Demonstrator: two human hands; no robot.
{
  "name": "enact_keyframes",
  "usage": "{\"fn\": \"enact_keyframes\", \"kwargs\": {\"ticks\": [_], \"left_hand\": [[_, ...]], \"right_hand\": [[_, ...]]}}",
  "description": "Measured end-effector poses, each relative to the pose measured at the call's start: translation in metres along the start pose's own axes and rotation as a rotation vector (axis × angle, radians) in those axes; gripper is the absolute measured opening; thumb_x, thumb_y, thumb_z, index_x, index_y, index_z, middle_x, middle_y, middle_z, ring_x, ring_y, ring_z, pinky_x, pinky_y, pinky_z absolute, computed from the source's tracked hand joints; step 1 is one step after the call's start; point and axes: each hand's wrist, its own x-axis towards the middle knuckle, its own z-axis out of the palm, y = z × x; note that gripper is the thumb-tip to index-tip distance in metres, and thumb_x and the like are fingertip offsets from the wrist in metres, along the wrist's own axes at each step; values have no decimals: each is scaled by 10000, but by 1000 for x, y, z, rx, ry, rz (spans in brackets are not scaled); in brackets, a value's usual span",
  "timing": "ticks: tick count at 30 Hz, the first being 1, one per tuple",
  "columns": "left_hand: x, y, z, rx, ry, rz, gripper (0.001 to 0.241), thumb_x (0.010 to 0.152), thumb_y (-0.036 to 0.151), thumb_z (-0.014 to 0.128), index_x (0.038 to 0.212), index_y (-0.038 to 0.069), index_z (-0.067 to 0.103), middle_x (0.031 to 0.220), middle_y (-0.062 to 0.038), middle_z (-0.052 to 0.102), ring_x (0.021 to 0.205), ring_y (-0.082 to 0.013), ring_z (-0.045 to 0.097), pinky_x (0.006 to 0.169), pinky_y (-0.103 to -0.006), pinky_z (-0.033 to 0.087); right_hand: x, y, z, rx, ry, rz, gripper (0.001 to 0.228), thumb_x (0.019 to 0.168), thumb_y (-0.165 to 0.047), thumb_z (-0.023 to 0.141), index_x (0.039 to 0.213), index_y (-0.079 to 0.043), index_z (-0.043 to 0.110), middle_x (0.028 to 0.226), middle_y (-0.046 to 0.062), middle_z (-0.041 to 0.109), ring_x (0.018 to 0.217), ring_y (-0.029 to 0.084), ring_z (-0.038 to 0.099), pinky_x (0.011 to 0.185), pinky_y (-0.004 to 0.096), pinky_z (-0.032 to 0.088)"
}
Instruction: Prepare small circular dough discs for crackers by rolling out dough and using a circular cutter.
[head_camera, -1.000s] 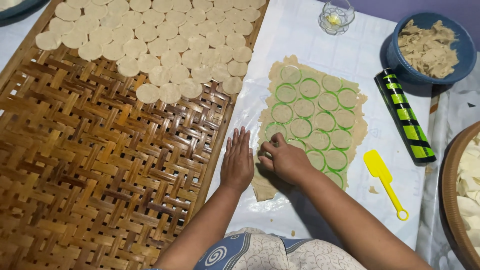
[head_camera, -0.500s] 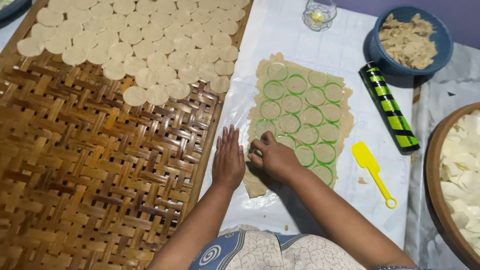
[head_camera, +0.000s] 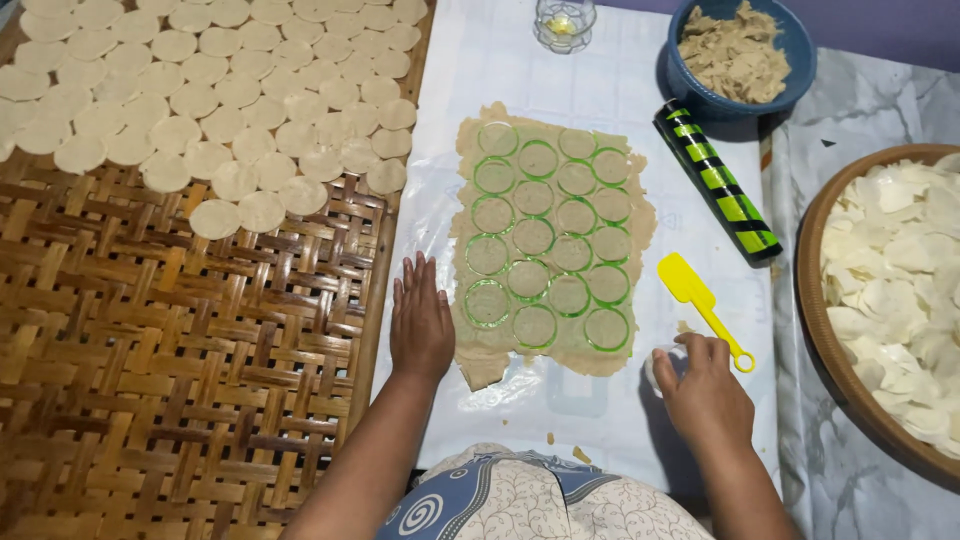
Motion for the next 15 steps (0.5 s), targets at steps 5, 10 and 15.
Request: {"fn": "enact_keyframes", "kwargs": {"ticks": [5, 10, 15], "left_hand": [[0, 1, -1, -5, -52, -18, 501, 1052, 171, 348, 1516, -18, 370, 1631, -228, 323, 1544, -375, 225, 1251, -503, 160], [0, 5, -6, 10, -125, -67, 507, 1092, 238, 278, 1545, 23, 352, 1641, -227, 309, 1552, -363, 209, 1263, -494, 127], [1, 5, -5, 36, -123, -85, 508, 1091, 231, 277, 1547, 22, 356, 1646, -221, 304, 1555, -351, 212, 1270, -484, 114]], "right_hand": [[31, 47, 28, 1, -19, 74, 518, 1016, -532, 448, 1419, -220, 536, 1389, 137, 517, 1141, 443, 653, 855, 584, 556], [78, 77, 31, 14, 18, 103, 551, 1076, -552, 371, 1510, -228, 473, 1451, 174, 486, 1229, 532, 593, 903, 692, 515], [82, 45, -8, -119, 161, 21, 615, 1050, -577, 464, 1530, -205, 557, 1558, 137, 513, 1342, 481, 499, 1077, 660, 344]]}}
